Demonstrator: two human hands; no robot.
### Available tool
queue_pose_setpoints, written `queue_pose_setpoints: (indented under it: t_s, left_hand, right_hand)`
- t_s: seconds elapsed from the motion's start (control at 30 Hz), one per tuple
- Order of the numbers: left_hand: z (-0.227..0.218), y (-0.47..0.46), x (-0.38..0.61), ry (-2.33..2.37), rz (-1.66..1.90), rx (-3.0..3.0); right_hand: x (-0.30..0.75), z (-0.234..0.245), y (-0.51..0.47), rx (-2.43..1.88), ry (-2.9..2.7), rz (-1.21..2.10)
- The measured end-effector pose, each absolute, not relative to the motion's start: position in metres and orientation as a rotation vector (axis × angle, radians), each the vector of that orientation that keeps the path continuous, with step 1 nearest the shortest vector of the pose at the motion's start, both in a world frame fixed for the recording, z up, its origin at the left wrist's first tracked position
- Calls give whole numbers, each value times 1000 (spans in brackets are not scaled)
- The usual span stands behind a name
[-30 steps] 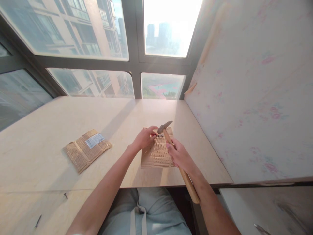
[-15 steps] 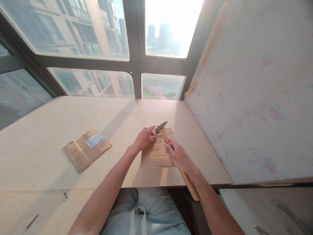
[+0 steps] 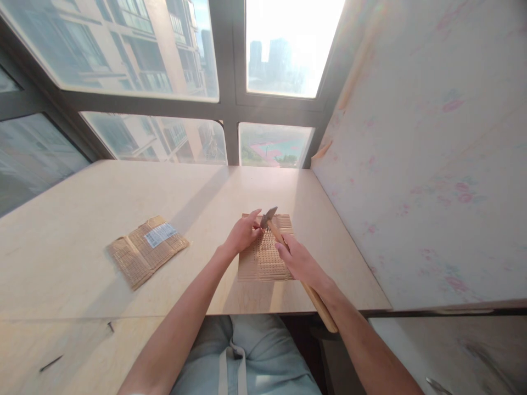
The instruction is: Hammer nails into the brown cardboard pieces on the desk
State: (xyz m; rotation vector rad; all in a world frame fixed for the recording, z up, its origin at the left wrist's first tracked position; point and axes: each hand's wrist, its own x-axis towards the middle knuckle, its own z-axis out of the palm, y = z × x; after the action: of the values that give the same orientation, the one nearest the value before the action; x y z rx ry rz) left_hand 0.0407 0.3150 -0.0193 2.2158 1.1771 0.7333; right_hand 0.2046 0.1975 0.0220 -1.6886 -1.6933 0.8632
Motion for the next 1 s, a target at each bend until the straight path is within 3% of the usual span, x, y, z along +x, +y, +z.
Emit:
queue_pose_setpoints:
  t_s: [1.0]
  left_hand:
    - [-22, 313, 39, 1074, 868, 2097]
  right_hand:
    - [211, 19, 198, -1656, -1628, 919]
